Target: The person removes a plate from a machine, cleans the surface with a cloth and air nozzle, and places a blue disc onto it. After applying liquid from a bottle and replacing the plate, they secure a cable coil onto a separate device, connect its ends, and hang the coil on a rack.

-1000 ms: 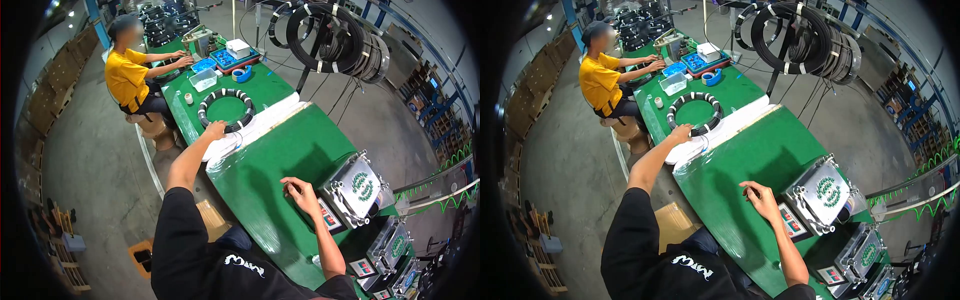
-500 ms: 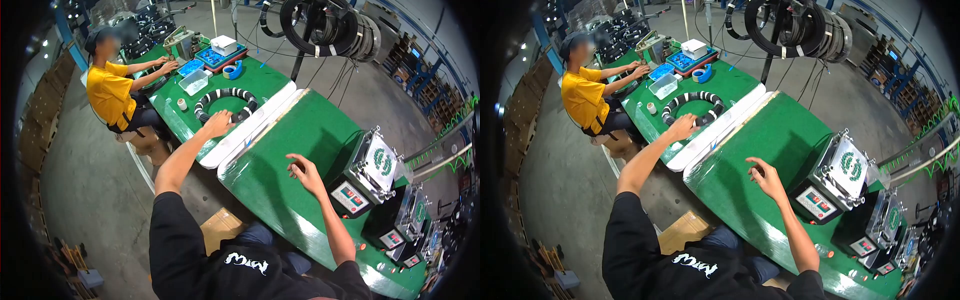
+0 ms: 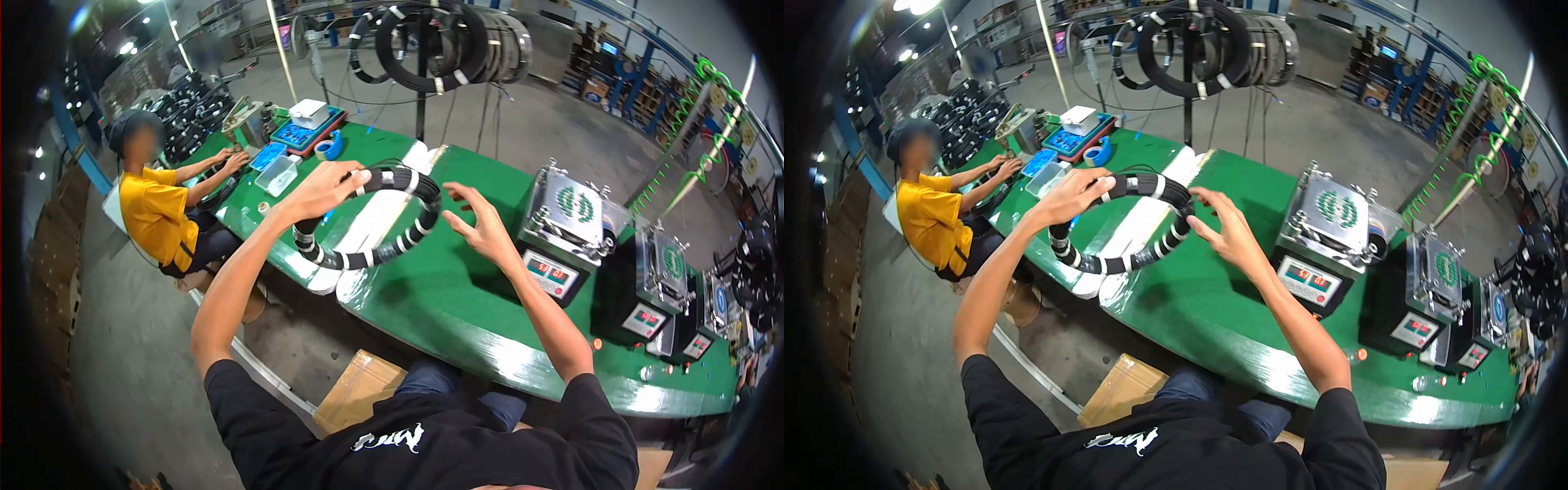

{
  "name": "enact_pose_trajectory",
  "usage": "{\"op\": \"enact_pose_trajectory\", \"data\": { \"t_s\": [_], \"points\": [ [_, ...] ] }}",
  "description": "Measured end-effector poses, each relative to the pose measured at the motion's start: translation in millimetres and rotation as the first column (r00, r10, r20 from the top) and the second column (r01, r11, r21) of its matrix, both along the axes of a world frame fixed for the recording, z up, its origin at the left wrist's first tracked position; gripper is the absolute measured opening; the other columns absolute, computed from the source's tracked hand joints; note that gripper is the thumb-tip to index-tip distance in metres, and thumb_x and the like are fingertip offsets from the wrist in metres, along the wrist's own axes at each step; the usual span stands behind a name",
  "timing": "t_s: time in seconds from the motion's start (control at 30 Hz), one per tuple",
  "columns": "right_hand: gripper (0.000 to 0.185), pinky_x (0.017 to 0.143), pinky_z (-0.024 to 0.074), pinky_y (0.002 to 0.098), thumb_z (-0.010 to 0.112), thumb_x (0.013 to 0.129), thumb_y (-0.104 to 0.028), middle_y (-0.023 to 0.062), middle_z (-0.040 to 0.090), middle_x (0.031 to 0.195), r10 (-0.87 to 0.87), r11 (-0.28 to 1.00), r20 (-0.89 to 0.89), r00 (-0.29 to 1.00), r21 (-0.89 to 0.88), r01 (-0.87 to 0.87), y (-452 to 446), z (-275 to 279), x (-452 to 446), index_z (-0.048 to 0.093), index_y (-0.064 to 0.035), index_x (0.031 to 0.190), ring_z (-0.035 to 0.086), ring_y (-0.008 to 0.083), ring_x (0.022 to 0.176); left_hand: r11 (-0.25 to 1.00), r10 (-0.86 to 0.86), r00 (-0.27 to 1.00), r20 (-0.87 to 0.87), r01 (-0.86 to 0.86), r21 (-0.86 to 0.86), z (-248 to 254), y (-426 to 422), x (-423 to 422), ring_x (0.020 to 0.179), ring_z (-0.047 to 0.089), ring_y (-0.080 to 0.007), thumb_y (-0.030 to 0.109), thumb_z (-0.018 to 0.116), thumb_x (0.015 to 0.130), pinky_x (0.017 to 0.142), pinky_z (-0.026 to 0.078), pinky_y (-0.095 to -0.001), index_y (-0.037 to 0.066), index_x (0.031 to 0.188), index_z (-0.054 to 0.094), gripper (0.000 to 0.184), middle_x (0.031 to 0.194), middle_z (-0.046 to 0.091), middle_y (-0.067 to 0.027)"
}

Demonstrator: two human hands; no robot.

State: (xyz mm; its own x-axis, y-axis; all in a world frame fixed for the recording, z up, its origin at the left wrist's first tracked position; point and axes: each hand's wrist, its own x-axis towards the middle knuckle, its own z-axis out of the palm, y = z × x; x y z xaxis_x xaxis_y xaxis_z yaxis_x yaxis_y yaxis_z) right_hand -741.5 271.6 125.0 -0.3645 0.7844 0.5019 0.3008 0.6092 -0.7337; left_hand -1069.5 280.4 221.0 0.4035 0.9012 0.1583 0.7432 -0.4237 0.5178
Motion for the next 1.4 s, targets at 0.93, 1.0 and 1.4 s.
{"op": "enact_pose_trajectory", "data": {
  "t_s": [0.93, 1.0, 1.4],
  "points": [
    [0.044, 0.101, 0.0512, 0.0297, 0.077, 0.090, -0.007, 0.0089, 0.072, 0.121, -0.269, 0.884, -0.418, 0.868, -0.465, 0.050, -168, -53, 239, 0.065, 0.0016, 0.132, 0.065, 0.0141, 0.110, 0.686, -0.292, 0.708, 0.643, 0.623, -0.376, -126, -52, 238, 0.083, 0.052, -0.0053, 0.026, 0.081, 0.089, 0.075, 0.044, -0.0228, 0.009, 0.143, 0.061, 0.061, 0.108, 0.068, 0.0029],
    [0.040, 0.101, 0.0518, 0.0308, 0.075, 0.092, -0.006, 0.0104, 0.073, 0.119, -0.274, 0.895, -0.533, 0.801, -0.445, 0.010, -169, -64, 245, 0.066, 0.0014, 0.130, 0.067, 0.0156, 0.110, 0.736, -0.281, 0.659, 0.698, 0.614, -0.284, -139, -49, 248, 0.085, 0.058, -0.0051, 0.022, 0.078, 0.093, 0.077, 0.048, -0.0227, 0.008, 0.138, 0.066, 0.048, 0.104, 0.070, 0.0025],
    [0.051, 0.081, 0.0588, 0.0290, 0.037, 0.113, -0.043, 0.0175, 0.074, 0.098, -0.411, 0.910, -0.673, 0.615, -0.335, 0.242, -158, -89, 245, 0.057, 0.0024, 0.126, 0.073, 0.0193, 0.088, 0.957, -0.203, 0.575, 0.793, 0.286, 0.037, -187, -33, 260, 0.084, 0.065, -0.0099, 0.019, 0.055, 0.109, 0.076, 0.052, -0.0267, -0.002, 0.089, 0.060, 0.030, 0.096, 0.075, -0.0111]
  ]
}}
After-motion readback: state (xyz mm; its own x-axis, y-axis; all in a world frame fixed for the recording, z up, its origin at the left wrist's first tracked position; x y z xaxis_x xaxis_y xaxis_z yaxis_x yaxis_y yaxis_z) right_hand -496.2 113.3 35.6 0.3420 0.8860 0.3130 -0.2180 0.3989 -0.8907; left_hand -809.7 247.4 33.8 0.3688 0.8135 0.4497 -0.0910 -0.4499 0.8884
